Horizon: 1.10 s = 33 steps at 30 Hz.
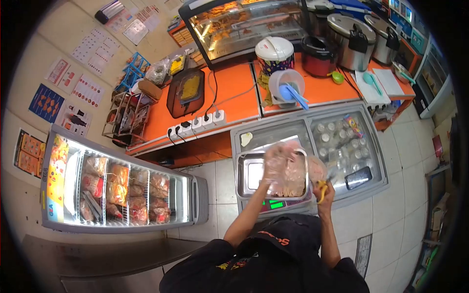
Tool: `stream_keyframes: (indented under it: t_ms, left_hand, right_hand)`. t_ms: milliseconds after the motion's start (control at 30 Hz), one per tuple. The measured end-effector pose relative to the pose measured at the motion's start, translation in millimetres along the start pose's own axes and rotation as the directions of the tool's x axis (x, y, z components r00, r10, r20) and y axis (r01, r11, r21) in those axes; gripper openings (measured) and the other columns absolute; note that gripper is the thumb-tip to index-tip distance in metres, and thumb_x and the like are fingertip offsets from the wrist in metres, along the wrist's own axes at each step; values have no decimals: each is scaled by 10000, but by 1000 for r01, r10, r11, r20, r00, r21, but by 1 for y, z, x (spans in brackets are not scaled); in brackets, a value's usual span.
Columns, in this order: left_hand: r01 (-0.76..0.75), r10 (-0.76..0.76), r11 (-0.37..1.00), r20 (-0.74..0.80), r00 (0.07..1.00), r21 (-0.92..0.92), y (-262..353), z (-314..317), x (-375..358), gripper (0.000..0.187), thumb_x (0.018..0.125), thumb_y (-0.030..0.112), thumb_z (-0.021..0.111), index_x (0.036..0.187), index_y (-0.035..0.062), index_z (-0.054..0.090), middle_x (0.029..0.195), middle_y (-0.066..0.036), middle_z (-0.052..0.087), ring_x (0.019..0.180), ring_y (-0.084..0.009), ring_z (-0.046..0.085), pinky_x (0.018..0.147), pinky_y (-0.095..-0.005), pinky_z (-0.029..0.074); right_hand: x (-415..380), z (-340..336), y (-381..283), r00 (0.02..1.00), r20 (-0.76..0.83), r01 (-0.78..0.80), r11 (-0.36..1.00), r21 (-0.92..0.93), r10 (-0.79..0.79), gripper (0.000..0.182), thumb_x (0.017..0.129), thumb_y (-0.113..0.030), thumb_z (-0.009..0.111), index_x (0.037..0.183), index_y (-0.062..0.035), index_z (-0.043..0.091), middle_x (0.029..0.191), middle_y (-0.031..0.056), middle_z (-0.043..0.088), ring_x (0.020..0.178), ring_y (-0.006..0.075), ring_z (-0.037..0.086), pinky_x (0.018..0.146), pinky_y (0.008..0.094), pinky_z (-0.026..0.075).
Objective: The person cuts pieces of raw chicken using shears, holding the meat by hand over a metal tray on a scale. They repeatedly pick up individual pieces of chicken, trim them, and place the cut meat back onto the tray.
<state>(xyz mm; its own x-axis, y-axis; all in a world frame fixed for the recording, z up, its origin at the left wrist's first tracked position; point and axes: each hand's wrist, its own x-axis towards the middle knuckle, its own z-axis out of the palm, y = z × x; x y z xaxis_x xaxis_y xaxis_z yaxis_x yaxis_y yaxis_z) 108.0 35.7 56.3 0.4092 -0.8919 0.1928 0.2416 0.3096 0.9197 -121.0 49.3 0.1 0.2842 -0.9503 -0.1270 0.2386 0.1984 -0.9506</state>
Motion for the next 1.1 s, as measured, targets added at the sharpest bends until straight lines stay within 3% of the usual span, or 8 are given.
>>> stream_keyframes:
  t_ms: [67, 167, 333, 400, 700, 800, 1000, 1100]
  left_hand:
    - [110, -98, 984, -91, 991, 139, 59, -6, -1, 197, 866, 211, 661, 901, 27, 600, 816, -57, 635, 698, -121, 615, 606, -263, 527]
    - [3, 117, 908, -263, 958, 419, 99, -17, -15, 171, 841, 132, 688, 916, 34, 570, 871, -12, 594, 808, -77, 538, 733, -238, 462]
    - [-15, 61, 989, -321, 945, 145, 124, -28, -40, 226, 796, 19, 692, 944, 45, 523, 868, -21, 590, 824, -89, 548, 770, -238, 452]
    - [-32, 93, 986, -376, 922, 166, 131, -24, -51, 258, 770, 2, 709, 937, 45, 518, 846, -15, 580, 811, -88, 549, 772, -235, 453]
    - [162, 87, 832, -413, 906, 531, 151, -30, -89, 308, 725, 59, 780, 886, 50, 517, 799, 4, 537, 724, -82, 515, 708, -207, 447]
    - [38, 75, 960, -385, 920, 277, 145, -52, -98, 290, 783, 63, 726, 966, 49, 502, 900, -19, 539, 810, -88, 530, 734, -208, 447]
    - [263, -119, 880, -352, 928, 396, 148, -75, -112, 394, 799, 73, 667, 1141, 60, 470, 1044, -49, 550, 1013, -112, 527, 804, -225, 450]
    - [384, -326, 913, -315, 891, 141, 156, -73, -116, 498, 768, 41, 615, 1229, 28, 427, 988, -59, 574, 838, -103, 573, 722, -207, 465]
  right_hand:
    - [0, 23, -8, 982, 183, -46, 999, 16, 42, 423, 746, -158, 785, 1021, -30, 490, 870, 28, 571, 780, 97, 549, 674, 228, 455]
    - [-2, 52, 6, 944, 300, -113, 990, -89, 135, 439, 720, -125, 799, 1014, -48, 483, 879, 37, 583, 797, 110, 574, 687, 239, 472]
    - [-19, 101, 3, 595, 793, -168, 985, -34, 129, 396, 777, -187, 757, 1028, -61, 479, 873, 41, 572, 830, 131, 584, 695, 221, 473]
    - [-25, 119, 20, 433, 873, -534, 844, 46, 226, 414, 811, -254, 721, 1075, -67, 464, 932, 42, 566, 897, 138, 573, 698, 206, 460]
    - [-36, 179, 0, 479, 876, -572, 780, 255, 65, 585, 799, -346, 730, 1182, -53, 399, 1030, 14, 540, 914, 78, 508, 752, 186, 416]
    - [-37, 189, 7, 485, 862, -574, 798, 185, 149, 568, 796, -341, 735, 1150, -37, 412, 1000, 20, 545, 888, 72, 511, 756, 186, 423]
    - [-35, 184, 7, 484, 857, -598, 782, 174, 179, 547, 752, -308, 781, 1093, -45, 444, 942, 6, 516, 844, 69, 489, 734, 201, 417]
    - [-29, 183, 3, 454, 883, -559, 810, 175, 122, 582, 729, -285, 800, 1123, -55, 439, 934, -2, 500, 835, 69, 469, 729, 212, 410]
